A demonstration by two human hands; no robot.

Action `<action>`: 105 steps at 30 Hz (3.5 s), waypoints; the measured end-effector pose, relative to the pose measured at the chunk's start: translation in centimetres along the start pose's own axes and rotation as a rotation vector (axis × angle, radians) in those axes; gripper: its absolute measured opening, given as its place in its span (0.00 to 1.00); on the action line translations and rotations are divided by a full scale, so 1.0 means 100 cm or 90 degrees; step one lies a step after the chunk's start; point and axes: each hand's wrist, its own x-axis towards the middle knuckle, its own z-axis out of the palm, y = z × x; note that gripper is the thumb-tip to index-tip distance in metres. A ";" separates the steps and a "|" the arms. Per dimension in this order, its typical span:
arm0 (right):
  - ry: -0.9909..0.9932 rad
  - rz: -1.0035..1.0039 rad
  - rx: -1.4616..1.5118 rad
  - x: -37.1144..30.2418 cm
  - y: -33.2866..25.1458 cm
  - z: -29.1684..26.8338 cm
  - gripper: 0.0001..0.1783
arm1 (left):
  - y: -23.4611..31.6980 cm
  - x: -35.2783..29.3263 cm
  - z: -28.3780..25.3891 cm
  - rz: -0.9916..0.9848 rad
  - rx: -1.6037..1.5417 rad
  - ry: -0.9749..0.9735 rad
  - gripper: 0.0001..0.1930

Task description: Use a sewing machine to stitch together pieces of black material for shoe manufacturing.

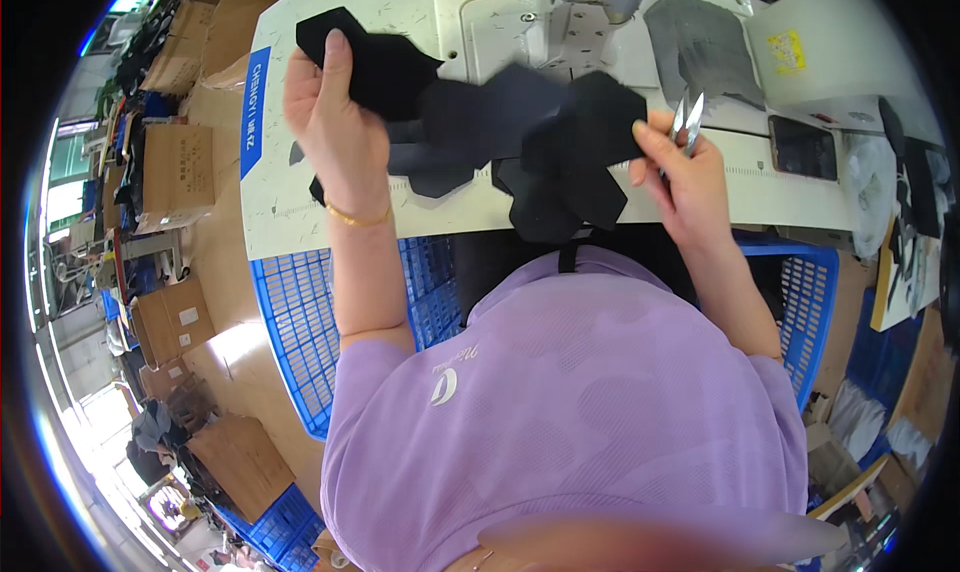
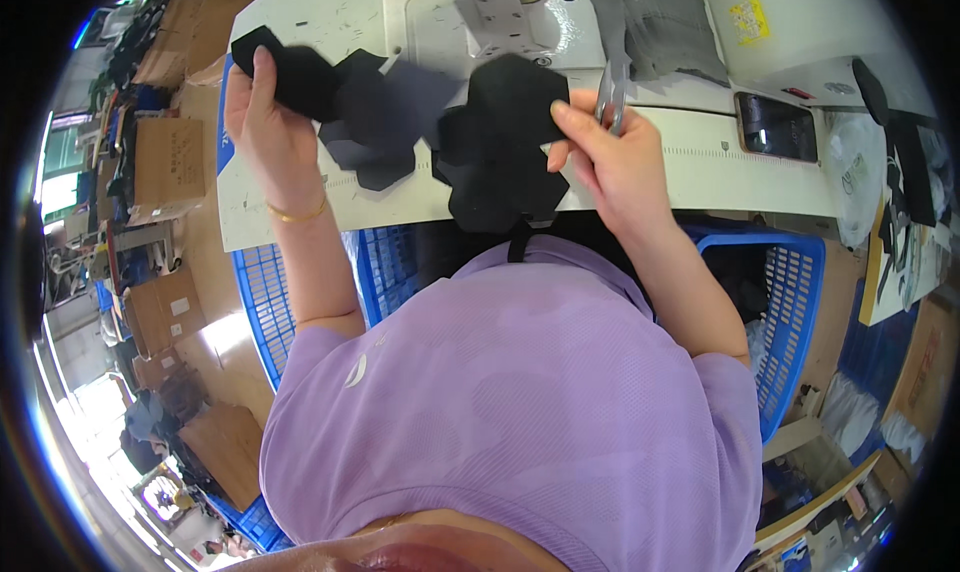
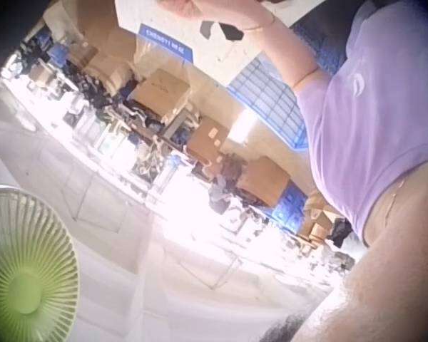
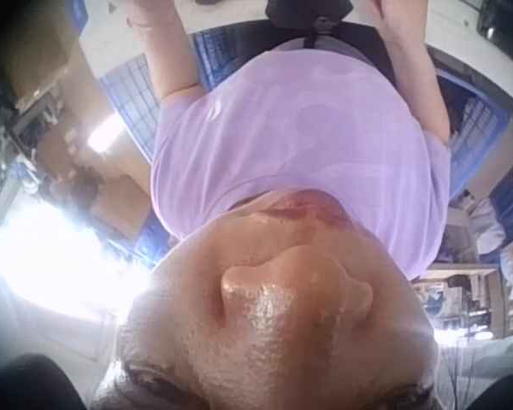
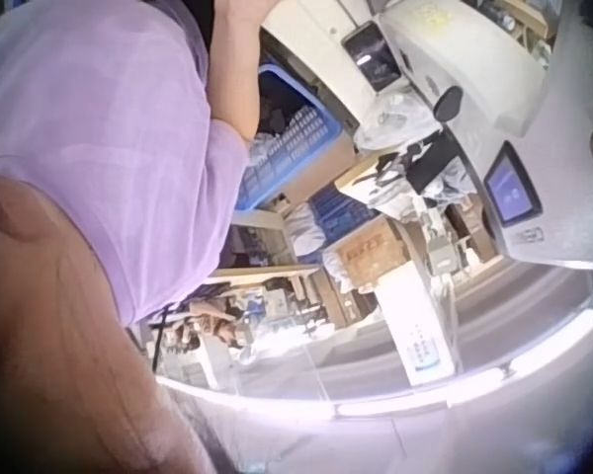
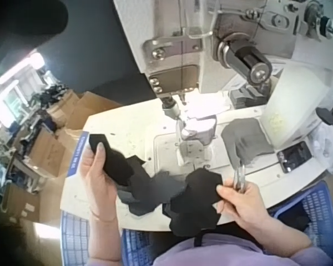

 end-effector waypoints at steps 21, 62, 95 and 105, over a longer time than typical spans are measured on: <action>0.007 -0.478 -0.325 -0.010 0.002 0.024 0.10 | -0.038 0.011 0.001 -0.103 0.081 0.224 0.05; -0.068 -0.503 -1.029 0.137 -0.087 -0.059 0.13 | -0.009 -0.064 -0.028 -0.069 0.379 -0.036 0.08; -0.014 -0.306 -0.272 0.019 -0.035 0.047 0.06 | -0.026 -0.073 0.073 -0.026 0.264 -0.245 0.10; -0.023 -0.334 -0.231 0.014 -0.033 0.052 0.07 | -0.026 -0.079 0.086 -0.169 0.117 -0.103 0.05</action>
